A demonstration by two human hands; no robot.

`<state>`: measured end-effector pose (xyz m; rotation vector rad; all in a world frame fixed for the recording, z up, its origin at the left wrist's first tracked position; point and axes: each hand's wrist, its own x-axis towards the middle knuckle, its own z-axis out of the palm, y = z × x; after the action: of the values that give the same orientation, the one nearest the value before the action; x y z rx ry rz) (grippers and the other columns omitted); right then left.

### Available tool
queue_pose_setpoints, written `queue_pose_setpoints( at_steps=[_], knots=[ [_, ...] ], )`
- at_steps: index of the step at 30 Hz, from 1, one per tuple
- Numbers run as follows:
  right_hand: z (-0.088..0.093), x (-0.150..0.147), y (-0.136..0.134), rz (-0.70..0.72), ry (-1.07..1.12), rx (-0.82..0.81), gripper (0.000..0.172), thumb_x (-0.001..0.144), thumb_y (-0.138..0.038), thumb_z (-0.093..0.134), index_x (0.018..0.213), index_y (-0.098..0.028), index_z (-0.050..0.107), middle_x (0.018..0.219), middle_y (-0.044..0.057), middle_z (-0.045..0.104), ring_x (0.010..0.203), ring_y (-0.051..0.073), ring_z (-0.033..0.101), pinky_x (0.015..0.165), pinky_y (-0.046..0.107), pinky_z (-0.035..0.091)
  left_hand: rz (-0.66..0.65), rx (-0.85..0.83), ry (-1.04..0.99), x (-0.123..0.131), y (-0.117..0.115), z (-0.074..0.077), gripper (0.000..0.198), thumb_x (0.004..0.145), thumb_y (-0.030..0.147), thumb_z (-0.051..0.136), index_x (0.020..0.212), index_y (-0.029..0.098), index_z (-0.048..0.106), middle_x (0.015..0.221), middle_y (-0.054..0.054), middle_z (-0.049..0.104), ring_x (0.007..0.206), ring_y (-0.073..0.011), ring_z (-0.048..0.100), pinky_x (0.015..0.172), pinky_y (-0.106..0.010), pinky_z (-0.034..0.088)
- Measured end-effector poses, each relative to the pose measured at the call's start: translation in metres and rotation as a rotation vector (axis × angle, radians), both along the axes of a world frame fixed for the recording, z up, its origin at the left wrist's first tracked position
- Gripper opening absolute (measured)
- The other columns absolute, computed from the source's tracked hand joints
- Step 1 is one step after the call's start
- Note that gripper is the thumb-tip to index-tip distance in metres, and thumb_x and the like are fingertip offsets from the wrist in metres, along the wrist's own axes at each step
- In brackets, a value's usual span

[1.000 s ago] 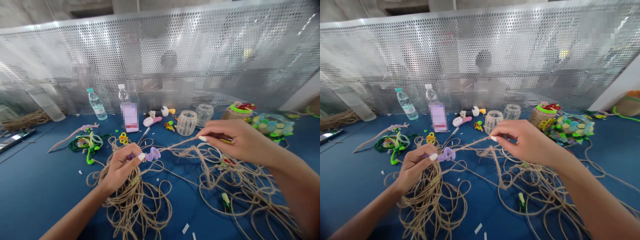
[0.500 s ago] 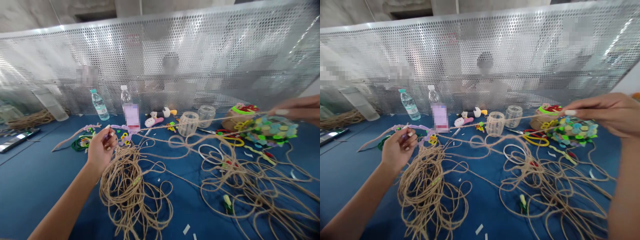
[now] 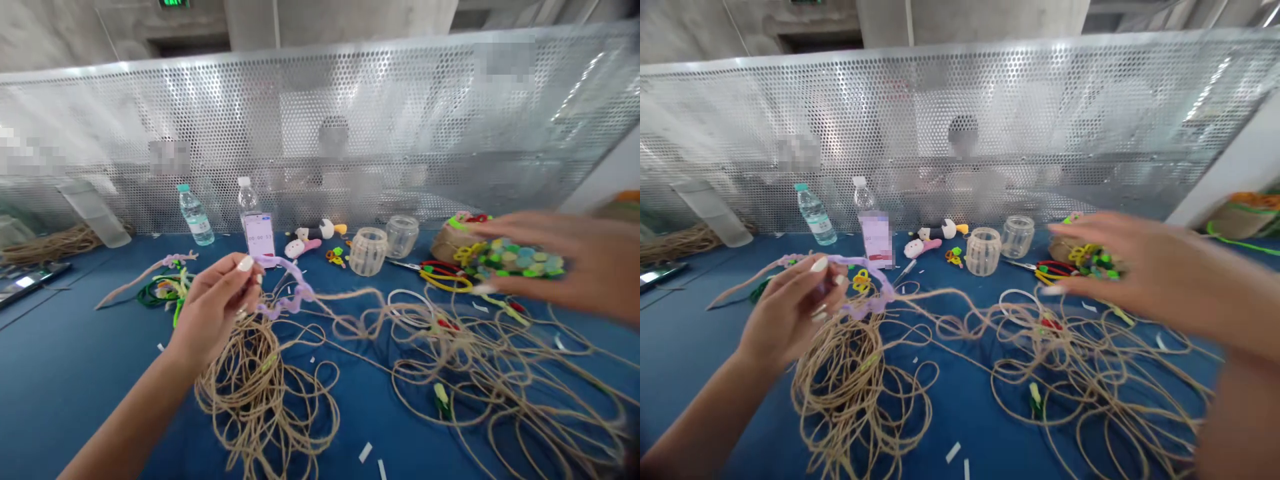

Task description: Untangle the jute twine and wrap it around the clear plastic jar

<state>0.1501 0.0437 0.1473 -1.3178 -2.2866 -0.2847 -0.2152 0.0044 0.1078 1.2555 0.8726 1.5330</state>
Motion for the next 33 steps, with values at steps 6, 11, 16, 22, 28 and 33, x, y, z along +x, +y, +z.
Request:
queue_pose_setpoints(
  at_steps=[6,11,16,22,28,33],
  knots=[
    [-0.019,-0.13,-0.031,0.39,0.094,-0.404,0.035,0.079,-0.039,0.059,0.106,-0.016,0.059,0.097,0.007,0.066,0.082,0.018,0.061,0.07,0.03,0.046,-0.067,-0.006,0.145,0.025,-0.011,0.002,0.011,0.077,0.025,0.063,0.083,0.016,0.062,0.059,0.001,0.047,0.052,-0.0068,0.04,0.047,-0.019,0.033],
    [-0.027,-0.136,-0.035,0.386,0.211,-0.575,0.027,0.087,-0.025,0.045,0.062,-0.016,0.048,0.054,-0.003,0.05,0.048,0.006,0.042,0.047,0.02,0.029,-0.021,0.009,0.344,0.024,-0.013,-0.002,0.023,0.081,0.033,0.057,0.096,0.017,0.062,0.067,-0.002,0.057,0.058,-0.0117,0.053,0.054,-0.023,0.045],
    [-0.022,-0.124,-0.026,0.4,0.277,-0.549,0.036,0.093,-0.026,0.034,0.059,-0.016,0.038,0.051,-0.005,0.041,0.046,0.006,0.036,0.048,0.021,0.025,0.368,0.224,1.066,0.028,-0.014,-0.01,0.047,0.084,0.043,0.048,0.121,0.013,0.051,0.122,-0.017,0.053,0.111,-0.032,0.051,0.091,-0.049,0.043],
    [-0.024,-0.119,-0.008,0.541,0.257,-0.474,0.028,0.094,-0.03,0.034,0.075,-0.016,0.049,0.057,-0.005,0.041,0.05,0.006,0.035,0.049,0.02,0.026,0.625,0.688,1.334,0.048,-0.023,-0.005,0.081,0.08,0.037,0.059,0.142,0.014,0.012,0.146,-0.02,0.017,0.134,-0.0364,0.021,0.102,-0.052,0.033],
    [-0.017,-0.11,-0.013,0.563,0.032,-0.439,0.028,0.096,-0.03,0.03,0.086,-0.015,0.052,0.061,-0.003,0.047,0.051,0.007,0.041,0.051,0.022,0.027,0.539,0.686,0.972,0.059,-0.024,0.007,0.085,0.075,0.022,0.067,0.141,0.027,0.013,0.118,-0.01,0.056,0.083,-0.02,0.063,0.075,-0.032,0.053],
    [-0.01,-0.106,-0.013,0.571,0.052,-0.461,0.031,0.096,-0.03,0.03,0.087,-0.016,0.055,0.054,-0.005,0.042,0.047,0.007,0.037,0.05,0.021,0.026,0.303,0.267,0.733,0.045,-0.007,0.01,0.096,0.074,0.029,0.067,0.142,0.026,-0.001,0.106,-0.009,0.061,0.055,-0.0128,0.058,0.051,-0.027,0.051]
  ],
)
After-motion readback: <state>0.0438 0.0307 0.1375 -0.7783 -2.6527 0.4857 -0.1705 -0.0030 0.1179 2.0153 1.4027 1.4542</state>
